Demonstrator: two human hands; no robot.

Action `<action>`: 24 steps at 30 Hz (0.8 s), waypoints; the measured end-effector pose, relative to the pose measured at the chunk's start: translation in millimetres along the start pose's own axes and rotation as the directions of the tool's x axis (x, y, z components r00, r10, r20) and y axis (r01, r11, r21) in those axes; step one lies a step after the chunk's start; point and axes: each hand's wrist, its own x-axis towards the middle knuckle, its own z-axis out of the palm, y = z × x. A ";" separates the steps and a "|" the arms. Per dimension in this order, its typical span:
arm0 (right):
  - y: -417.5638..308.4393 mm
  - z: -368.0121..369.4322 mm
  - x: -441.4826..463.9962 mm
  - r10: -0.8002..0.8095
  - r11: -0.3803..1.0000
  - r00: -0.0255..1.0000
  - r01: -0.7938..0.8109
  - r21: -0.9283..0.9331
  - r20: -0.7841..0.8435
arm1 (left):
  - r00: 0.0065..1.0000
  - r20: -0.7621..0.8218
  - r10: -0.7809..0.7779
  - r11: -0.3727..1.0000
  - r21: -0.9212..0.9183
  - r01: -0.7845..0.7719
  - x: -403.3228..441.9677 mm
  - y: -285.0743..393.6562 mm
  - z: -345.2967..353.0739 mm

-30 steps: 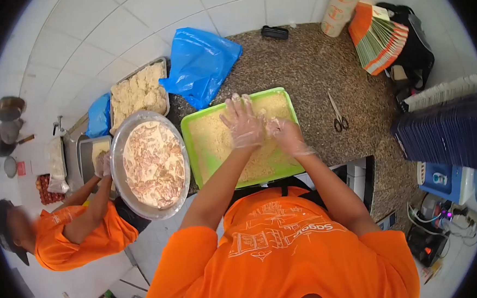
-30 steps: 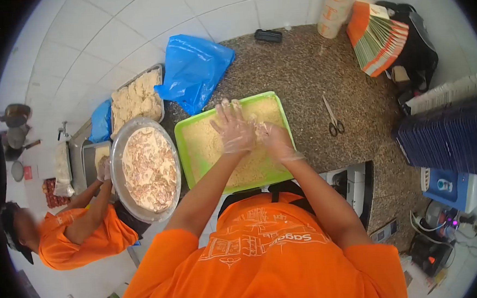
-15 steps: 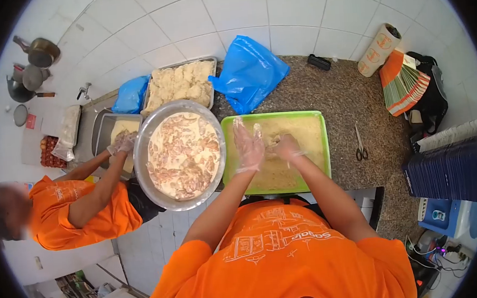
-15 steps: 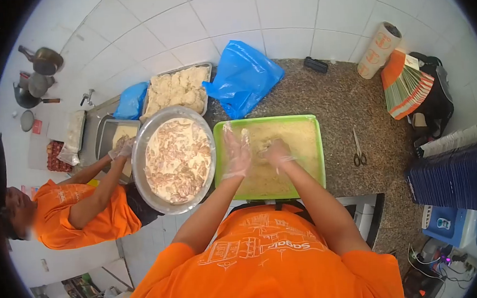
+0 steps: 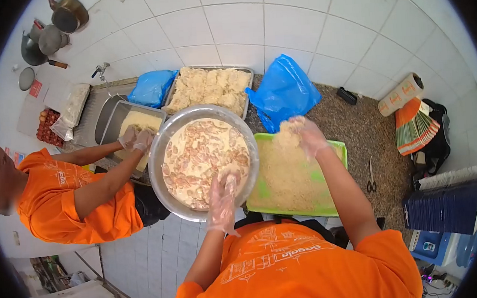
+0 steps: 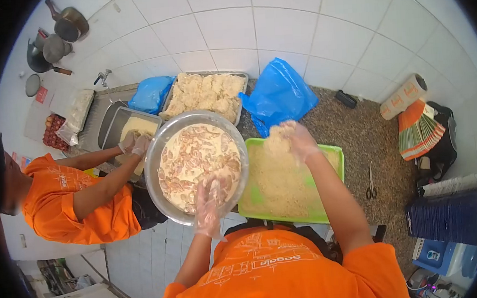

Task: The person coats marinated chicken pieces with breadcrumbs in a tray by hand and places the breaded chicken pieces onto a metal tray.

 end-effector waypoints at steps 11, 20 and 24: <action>6.0 127.1 253.1 -0.263 0.379 0.788 0.614 -0.692 0.556 | 0.965 -0.263 0.012 1.000 0.004 -0.012 -12.9 24.9 -61.6; 16.7 175.9 197.0 -0.681 0.178 0.603 0.687 -0.705 0.415 | 0.932 -0.349 0.098 0.995 0.039 -0.090 -17.7 35.5 -73.4; 2.5 190.6 206.5 -0.346 -0.214 0.715 0.570 -0.793 0.607 | 0.922 -0.383 0.058 0.996 0.089 -0.026 -15.9 29.3 -85.7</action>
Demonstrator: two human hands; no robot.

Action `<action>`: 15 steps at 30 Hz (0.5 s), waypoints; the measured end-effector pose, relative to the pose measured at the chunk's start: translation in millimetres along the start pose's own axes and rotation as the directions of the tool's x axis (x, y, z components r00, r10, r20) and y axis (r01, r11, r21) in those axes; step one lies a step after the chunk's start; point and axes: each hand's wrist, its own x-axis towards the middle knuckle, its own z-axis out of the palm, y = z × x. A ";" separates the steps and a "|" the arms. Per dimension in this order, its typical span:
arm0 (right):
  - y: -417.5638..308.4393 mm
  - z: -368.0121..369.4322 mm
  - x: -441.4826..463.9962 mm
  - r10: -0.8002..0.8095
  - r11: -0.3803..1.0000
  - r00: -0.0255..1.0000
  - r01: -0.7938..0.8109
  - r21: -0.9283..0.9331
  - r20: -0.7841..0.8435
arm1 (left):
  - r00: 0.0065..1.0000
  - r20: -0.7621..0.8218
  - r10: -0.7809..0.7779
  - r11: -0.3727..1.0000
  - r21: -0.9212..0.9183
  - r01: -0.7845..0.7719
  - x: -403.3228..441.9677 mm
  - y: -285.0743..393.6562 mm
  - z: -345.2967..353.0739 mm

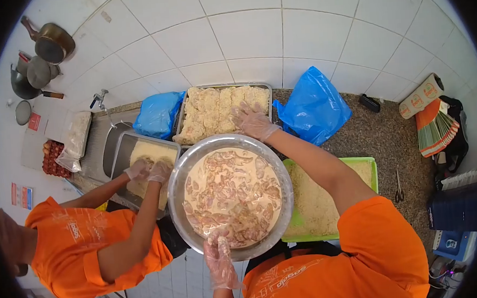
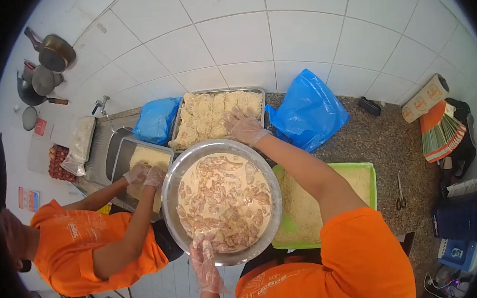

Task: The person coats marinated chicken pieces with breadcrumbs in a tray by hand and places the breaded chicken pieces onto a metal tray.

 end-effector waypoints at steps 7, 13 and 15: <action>2.5 -9.7 -8.8 0.011 1.000 0.988 -0.011 0.002 0.151 | 1.000 0.005 -0.015 0.997 0.078 0.014 -0.7 -7.5 -13.7; 39.1 -39.6 -66.1 0.262 0.929 0.956 -0.214 0.301 -0.132 | 0.992 0.084 0.090 0.994 0.053 -0.095 -8.0 -0.7 -8.6; 27.8 -68.6 -117.6 0.195 0.981 0.874 -0.165 0.105 -0.444 | 0.998 0.031 0.055 0.997 0.048 -0.056 -0.9 -10.4 -5.9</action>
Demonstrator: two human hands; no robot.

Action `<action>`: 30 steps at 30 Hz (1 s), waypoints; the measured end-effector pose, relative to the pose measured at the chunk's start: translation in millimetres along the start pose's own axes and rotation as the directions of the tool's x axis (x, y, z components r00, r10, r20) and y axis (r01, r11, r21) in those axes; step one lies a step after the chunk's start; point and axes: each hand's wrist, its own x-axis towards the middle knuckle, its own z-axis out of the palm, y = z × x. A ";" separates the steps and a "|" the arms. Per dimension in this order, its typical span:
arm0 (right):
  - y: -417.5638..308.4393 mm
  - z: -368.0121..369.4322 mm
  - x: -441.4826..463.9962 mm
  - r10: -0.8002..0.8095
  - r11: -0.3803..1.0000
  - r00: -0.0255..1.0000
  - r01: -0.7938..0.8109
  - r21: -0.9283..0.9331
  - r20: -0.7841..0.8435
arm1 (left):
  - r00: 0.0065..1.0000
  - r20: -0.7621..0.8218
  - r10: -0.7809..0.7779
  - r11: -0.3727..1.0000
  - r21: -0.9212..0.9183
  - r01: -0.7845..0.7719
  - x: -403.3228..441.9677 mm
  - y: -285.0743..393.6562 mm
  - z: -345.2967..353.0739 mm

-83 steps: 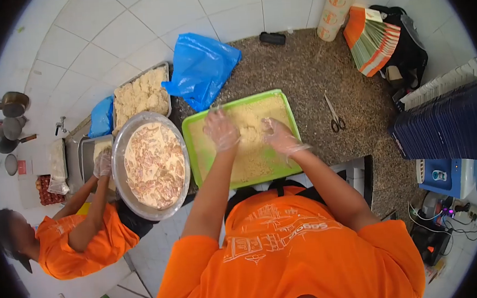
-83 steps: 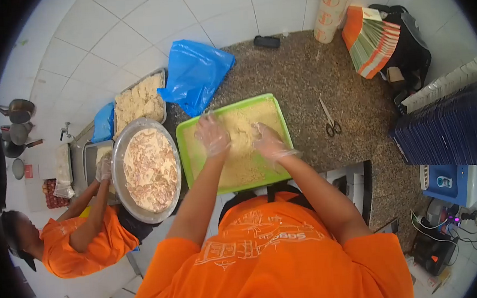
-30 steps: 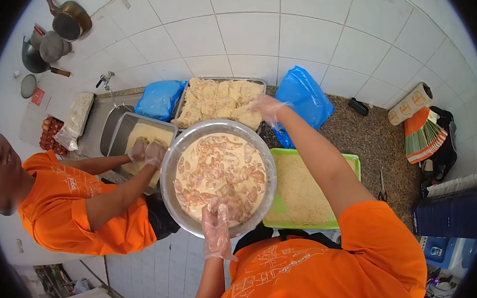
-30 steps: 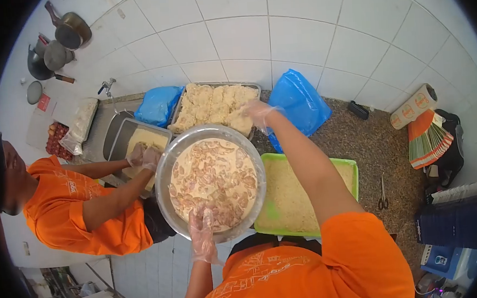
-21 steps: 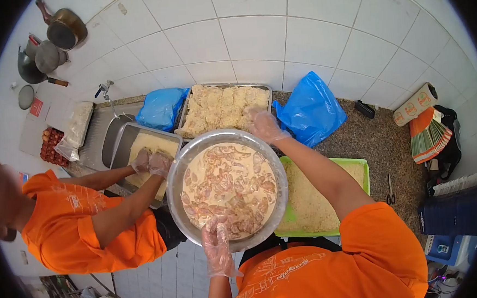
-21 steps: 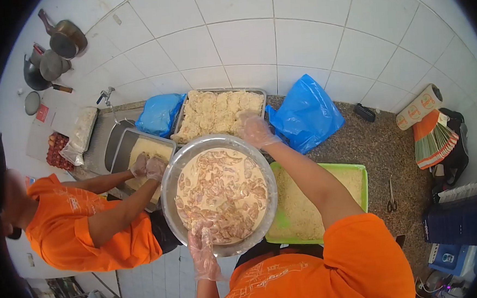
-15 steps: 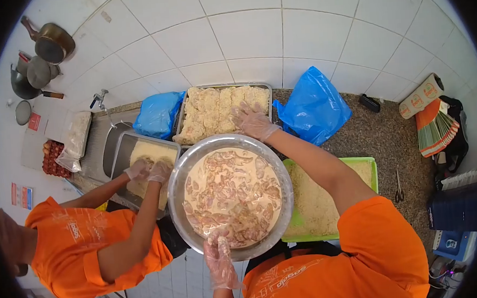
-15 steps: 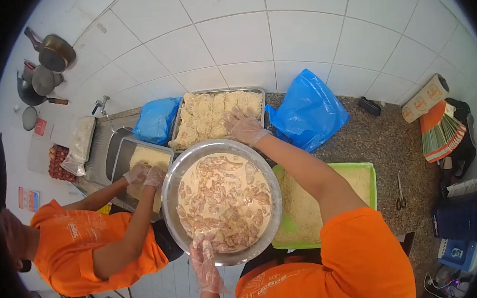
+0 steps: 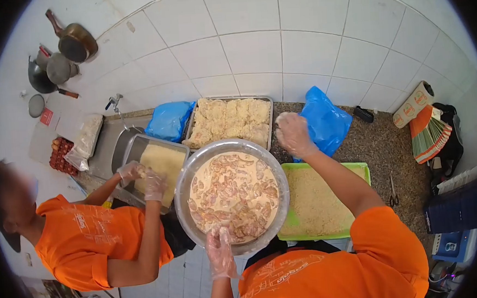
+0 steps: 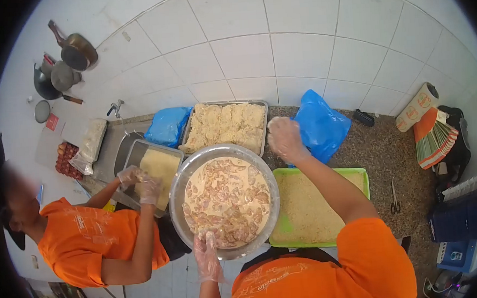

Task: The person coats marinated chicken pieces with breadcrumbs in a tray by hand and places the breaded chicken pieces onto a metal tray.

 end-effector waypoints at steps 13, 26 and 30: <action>-60.7 -99.0 -3.3 0.236 0.912 0.845 -0.364 0.192 0.480 | 0.918 0.161 0.362 0.543 0.764 -0.348 110.3 9.4 52.2; -157.0 68.5 27.5 -0.128 0.992 0.782 0.110 0.067 0.610 | 0.983 0.068 0.171 0.881 0.437 -0.184 21.7 -1.7 22.3; -132.5 63.5 43.0 -0.113 0.961 0.837 -0.046 0.274 0.536 | 0.982 0.061 0.181 0.913 0.360 -0.191 14.6 -10.7 -1.9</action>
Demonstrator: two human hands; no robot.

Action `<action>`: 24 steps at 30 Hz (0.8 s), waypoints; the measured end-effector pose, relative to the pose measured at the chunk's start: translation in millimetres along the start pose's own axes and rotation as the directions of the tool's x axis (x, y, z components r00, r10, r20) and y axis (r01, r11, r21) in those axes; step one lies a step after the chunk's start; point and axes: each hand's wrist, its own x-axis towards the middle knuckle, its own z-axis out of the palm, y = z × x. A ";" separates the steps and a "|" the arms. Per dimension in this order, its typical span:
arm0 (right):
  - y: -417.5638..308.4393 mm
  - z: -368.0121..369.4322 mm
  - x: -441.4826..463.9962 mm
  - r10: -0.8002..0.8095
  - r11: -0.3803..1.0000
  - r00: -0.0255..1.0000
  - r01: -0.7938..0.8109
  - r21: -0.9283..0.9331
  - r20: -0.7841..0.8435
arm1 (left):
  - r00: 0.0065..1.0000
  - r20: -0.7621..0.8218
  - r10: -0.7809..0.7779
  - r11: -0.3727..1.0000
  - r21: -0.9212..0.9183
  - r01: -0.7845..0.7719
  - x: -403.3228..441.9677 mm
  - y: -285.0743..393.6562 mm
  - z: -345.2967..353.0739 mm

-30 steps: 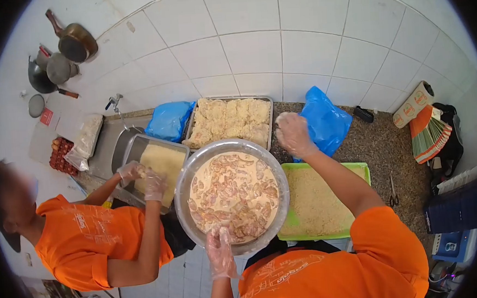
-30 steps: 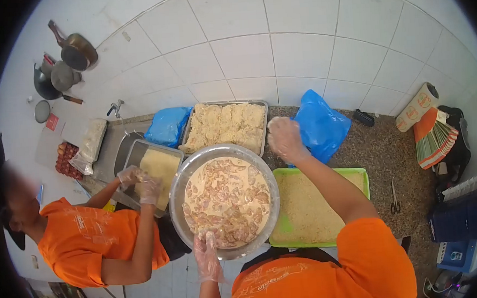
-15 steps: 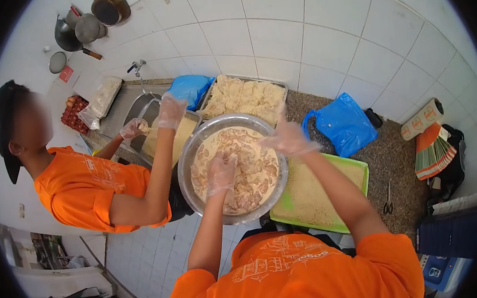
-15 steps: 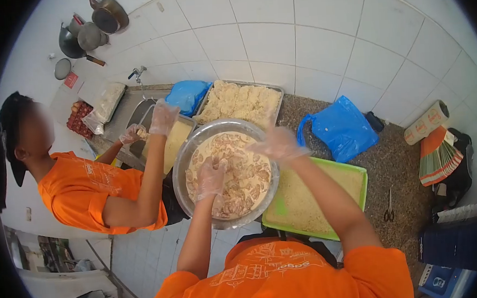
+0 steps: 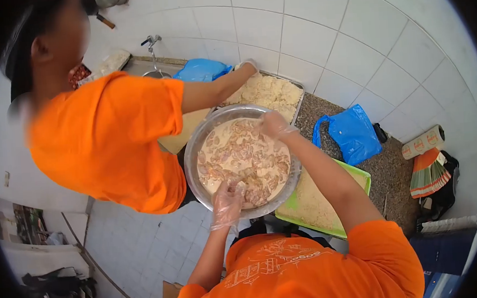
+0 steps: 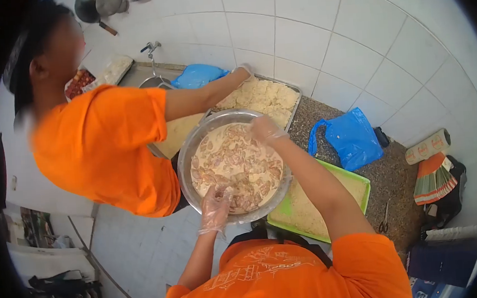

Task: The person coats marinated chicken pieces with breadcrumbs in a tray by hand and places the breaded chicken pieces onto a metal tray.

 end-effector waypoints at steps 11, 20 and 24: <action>-13.3 -30.0 -36.2 0.157 0.983 0.979 -0.143 0.114 -0.128 | 1.000 0.026 0.013 0.999 0.037 -0.014 -4.4 8.0 3.8; -20.7 19.0 -12.8 0.205 0.950 0.972 -0.227 -0.216 -0.117 | 0.999 0.051 0.009 1.000 0.003 -0.009 -17.1 2.1 14.0; -18.5 36.4 5.4 0.295 0.942 0.956 -0.288 -0.174 0.012 | 0.995 0.070 -0.074 0.987 -0.135 0.083 -25.7 15.4 1.8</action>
